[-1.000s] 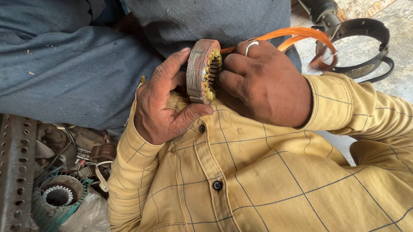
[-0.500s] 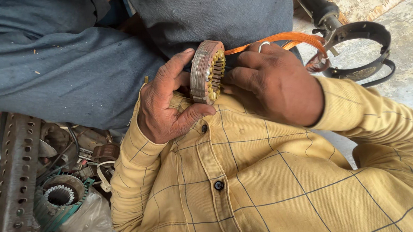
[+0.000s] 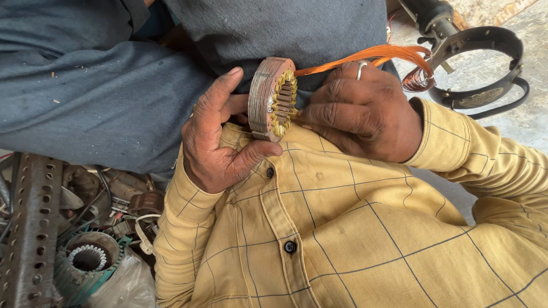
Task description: The person winds orange copper wire around a cylindrical motor stator core, inserting the wire into slots and rotating the component to continue the winding process.
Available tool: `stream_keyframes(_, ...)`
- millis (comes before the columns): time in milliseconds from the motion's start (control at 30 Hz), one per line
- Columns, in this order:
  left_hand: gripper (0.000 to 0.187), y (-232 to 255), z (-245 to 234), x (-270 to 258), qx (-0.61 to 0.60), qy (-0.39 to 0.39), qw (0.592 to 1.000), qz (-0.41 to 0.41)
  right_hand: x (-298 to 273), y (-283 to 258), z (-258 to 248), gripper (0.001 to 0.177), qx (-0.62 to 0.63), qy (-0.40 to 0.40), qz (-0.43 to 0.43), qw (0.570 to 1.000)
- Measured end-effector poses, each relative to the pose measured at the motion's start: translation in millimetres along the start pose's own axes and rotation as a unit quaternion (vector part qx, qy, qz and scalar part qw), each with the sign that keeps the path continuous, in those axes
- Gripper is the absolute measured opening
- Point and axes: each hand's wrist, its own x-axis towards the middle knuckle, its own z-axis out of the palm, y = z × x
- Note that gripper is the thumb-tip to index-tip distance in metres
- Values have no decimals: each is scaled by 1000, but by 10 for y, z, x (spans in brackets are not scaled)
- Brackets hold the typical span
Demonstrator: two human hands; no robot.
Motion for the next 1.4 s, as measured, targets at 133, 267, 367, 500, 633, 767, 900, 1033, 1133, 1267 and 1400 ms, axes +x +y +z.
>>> stream_keyframes(133, 92, 0, 5, 3, -15, -5, 1000, -5, -20, 44, 14, 28, 11, -3, -6, 1000)
stream_keyframes(267, 93, 33, 0, 18, -2, -10, 1000, -4, -23, 59, 18, 34, 3, -7, -8, 1000)
stream_keyframes(367, 92, 51, -14, 42, 7, -13, 1000, -5, -12, 48, 30, 35, -2, -1, -8, 1000)
stream_keyframes(500, 90, 60, -32, 95, 101, -23, 994, 30, -18, 50, 44, 32, -15, -5, -10, 1000)
stream_keyframes(633, 84, 43, -77, 145, 112, -47, 991, 50, 4, 48, 58, 26, -15, -14, 1, 1000)
stream_keyframes(767, 82, -17, -112, 160, 50, -64, 996, 25, 19, 29, 52, 23, -21, -24, 10, 999)
stream_keyframes(900, 80, -28, -131, 171, 33, -68, 997, 23, 45, -1, 27, 25, -38, -55, 26, 997)
stream_keyframes(1033, 75, 10, -160, 196, 88, -22, 995, 46, 74, -150, -104, 27, -49, -11, 19, 999)
stream_keyframes(1133, 73, 8, -127, 141, 27, 18, 999, 11, 94, -189, -194, 30, -71, 12, 24, 997)
stream_keyframes(1267, 82, -17, -100, 117, -21, 3, 997, -69, 174, -204, -123, 36, -136, -10, -21, 990)
stream_keyframes(1400, 85, -51, -88, 88, 34, 48, 998, 9, 133, -221, -97, 37, -145, -37, -20, 989)
